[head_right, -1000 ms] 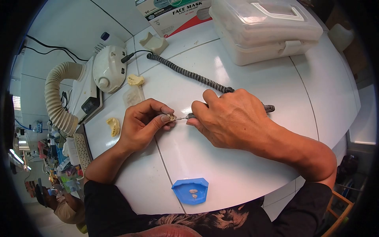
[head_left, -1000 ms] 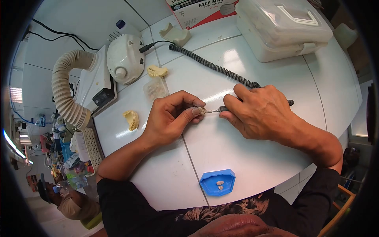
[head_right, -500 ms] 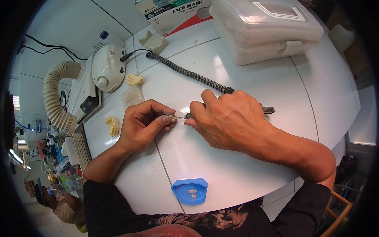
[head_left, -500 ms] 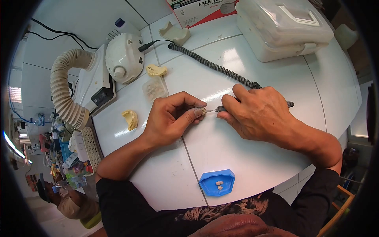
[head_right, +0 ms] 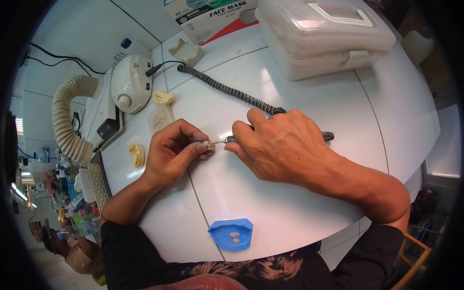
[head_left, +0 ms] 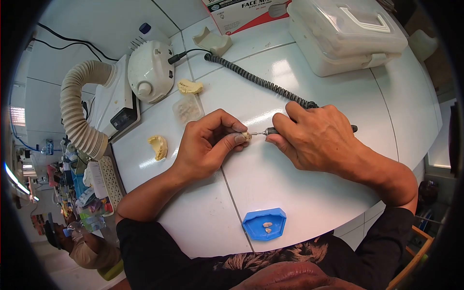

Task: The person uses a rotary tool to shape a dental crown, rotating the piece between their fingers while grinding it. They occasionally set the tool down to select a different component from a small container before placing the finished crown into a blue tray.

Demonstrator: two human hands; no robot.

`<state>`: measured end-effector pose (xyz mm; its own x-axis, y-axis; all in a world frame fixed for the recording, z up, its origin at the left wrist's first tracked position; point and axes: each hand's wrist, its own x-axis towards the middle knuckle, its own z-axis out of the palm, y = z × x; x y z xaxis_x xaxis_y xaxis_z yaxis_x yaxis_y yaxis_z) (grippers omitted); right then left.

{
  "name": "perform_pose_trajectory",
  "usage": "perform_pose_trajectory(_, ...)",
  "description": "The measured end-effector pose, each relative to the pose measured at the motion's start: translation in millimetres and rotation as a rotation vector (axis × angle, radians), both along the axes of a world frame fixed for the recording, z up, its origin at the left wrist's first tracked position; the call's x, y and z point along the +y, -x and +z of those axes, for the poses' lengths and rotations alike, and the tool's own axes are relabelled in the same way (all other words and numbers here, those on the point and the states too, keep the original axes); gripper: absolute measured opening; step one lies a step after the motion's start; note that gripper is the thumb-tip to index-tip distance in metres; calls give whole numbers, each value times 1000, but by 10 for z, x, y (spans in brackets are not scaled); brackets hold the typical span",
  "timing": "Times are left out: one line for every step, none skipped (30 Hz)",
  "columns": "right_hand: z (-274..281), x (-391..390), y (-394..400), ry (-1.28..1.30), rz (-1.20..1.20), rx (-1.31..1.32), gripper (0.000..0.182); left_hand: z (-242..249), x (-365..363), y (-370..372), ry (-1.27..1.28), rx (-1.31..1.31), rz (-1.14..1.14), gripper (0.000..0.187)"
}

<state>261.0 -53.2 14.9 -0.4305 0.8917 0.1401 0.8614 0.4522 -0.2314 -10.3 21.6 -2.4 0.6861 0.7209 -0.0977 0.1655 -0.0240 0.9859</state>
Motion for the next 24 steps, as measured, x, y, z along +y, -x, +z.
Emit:
perform_pose_trajectory(-1,2,0,1,-2,1,43,-3,3,5,-4,8,-6,9)
perform_pose_trajectory(-5,3,-1,-3,0,3,43,-5,7,11,-7,15,-12,8)
perform_pose_trajectory(-11,2,-1,-7,1,6,43,-10,8,15,-11,24,-19,7)
perform_pose_trajectory(-16,1,0,-11,2,9,43,-20,5,15,-10,14,-13,8)
perform_pose_trajectory(-16,-2,3,-3,-1,-4,41,-31,1,14,-11,4,-6,9)
perform_pose_trajectory(-13,-4,10,5,-4,-16,38,-37,-2,14,-11,-5,0,11)
perform_pose_trajectory(-11,-4,17,12,-7,-28,36,-35,-1,15,-11,0,-1,11)
perform_pose_trajectory(-10,0,27,4,-2,-25,38,-31,0,15,-12,5,-3,11)
perform_pose_trajectory(-10,8,36,-6,2,-22,41,-27,2,11,-14,9,-6,12)
perform_pose_trajectory(-9,9,38,-15,4,-19,44,-26,0,7,-11,3,-5,12)
perform_pose_trajectory(-7,5,33,-5,2,-20,45,-26,-6,4,-7,-2,-3,12)
perform_pose_trajectory(-5,7,28,4,1,-21,45,-25,-6,4,-5,-8,1,13)
perform_pose_trajectory(-3,11,26,13,2,-22,45,-24,-3,6,-7,-7,0,13)
perform_pose_trajectory(-2,16,32,11,2,-26,45,-25,-2,9,-7,-6,-1,13)
perform_pose_trajectory(2,16,43,12,0,-30,45,-27,-5,8,-5,-6,-4,13)
perform_pose_trajectory(3,10,46,11,-4,-34,46,-30,-6,8,-6,-5,-8,13)
perform_pose_trajectory(5,9,36,-1,-6,-27,46,-28,8,9,-13,-5,-13,13)
perform_pose_trajectory(-2,7,29,-9,0,-19,46,-32,7,18,-17,-4,-11,12)
perform_pose_trajectory(-10,-1,27,-14,4,-11,46,-31,5,26,-16,1,-17,10)
perform_pose_trajectory(-14,-3,26,-16,8,-10,46,-29,6,30,-17,7,-23,8)
perform_pose_trajectory(-16,0,22,-20,11,-10,47,-26,11,29,-18,11,-29,7)
perform_pose_trajectory(-17,-1,19,-23,15,-10,47,-17,10,22,-25,19,-31,7)
perform_pose_trajectory(-18,-1,19,-25,17,-9,47,-5,6,14,-32,27,-32,7)
perform_pose_trajectory(-17,1,19,-27,21,-7,47,2,3,12,-39,34,-33,7)
